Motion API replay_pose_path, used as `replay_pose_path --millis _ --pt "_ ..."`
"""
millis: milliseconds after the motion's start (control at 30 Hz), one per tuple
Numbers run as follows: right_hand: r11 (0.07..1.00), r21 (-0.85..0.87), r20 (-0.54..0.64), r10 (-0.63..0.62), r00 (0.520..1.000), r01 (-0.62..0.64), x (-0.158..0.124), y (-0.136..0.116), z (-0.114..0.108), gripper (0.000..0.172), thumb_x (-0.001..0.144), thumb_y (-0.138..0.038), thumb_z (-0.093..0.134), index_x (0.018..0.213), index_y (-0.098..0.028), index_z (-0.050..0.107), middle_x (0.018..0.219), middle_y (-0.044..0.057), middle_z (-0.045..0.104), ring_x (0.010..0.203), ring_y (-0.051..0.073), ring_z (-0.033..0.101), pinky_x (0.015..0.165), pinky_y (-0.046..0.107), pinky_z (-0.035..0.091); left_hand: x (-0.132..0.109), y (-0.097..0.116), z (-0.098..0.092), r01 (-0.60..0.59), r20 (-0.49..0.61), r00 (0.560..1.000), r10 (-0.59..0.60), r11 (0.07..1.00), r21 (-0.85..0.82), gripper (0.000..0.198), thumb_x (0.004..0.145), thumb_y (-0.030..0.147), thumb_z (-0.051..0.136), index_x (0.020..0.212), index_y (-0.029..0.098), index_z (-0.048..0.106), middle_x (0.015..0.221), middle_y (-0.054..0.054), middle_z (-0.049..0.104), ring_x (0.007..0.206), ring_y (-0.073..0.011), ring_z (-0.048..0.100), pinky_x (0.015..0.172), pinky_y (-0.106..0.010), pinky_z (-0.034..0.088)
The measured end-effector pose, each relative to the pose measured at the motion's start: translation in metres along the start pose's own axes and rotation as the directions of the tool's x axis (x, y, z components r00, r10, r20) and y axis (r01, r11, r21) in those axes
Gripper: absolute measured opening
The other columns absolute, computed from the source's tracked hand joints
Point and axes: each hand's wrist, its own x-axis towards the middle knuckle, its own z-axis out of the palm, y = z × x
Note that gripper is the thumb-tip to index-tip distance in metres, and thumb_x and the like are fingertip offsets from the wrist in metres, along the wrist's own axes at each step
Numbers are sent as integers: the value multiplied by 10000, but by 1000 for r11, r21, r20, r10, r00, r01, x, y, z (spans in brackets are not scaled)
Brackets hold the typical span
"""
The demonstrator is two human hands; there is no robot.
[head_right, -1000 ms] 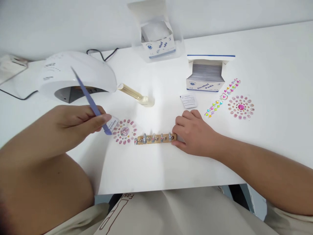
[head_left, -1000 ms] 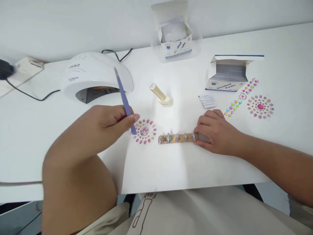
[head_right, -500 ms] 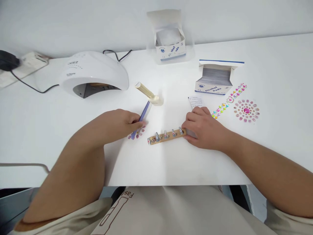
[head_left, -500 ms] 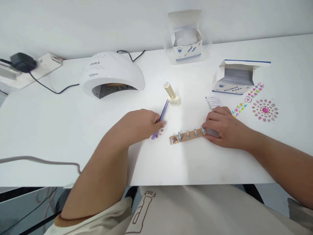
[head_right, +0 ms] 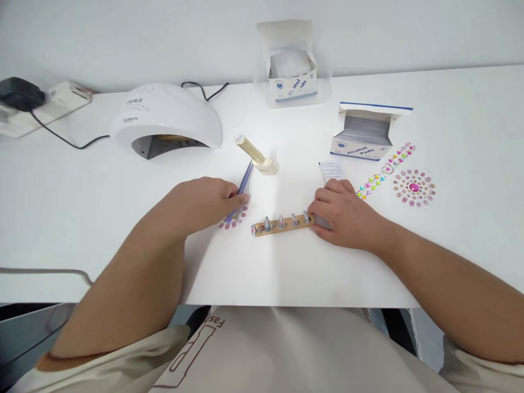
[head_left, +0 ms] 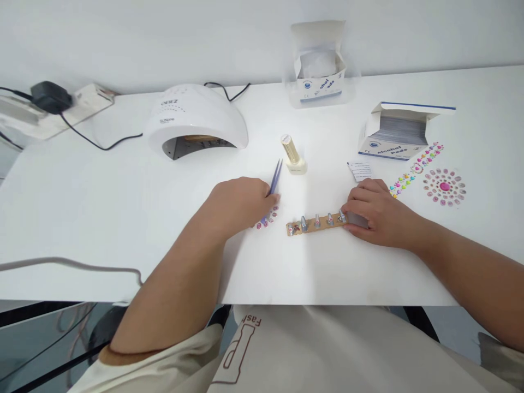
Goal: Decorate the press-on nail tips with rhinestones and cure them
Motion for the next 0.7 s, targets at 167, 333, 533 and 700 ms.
replay_pose_path --millis 167,333,533,700 --pt "1000 14 17 -6 1000 5 0 -1 1 130 850 -306 595 891 -192 643 833 51 610 885 224 480 831 383 335 -3 -9 -6 36 -40 999 -35 999 27 382 849 444 430 554 202 413 587 -33 571 521 -199 519 528 -327 325" --pt "999 35 36 4 999 -5 1 -2 1 143 871 -326 584 885 -200 649 829 46 606 892 222 479 836 381 327 0 -5 -3 50 4 999 -50 998 46 345 855 407 407 586 201 476 650 -57 624 589 -230 571 568 -344 361" --pt "998 57 28 3 1000 -5 1 -2 1 149 876 -332 584 884 -205 661 814 47 608 889 224 477 831 379 320 7 3 3 111 18 994 -112 992 56 282 836 350 435 628 200 553 659 -83 656 644 -266 614 607 -352 398" --pt "997 59 61 40 997 -43 3 -3 1 178 863 -363 597 896 -205 673 831 56 625 899 235 483 824 396 320 -2 -4 -8 126 -105 987 -125 992 3 296 849 370 409 716 200 612 745 -89 660 754 -283 616 673 -373 427"
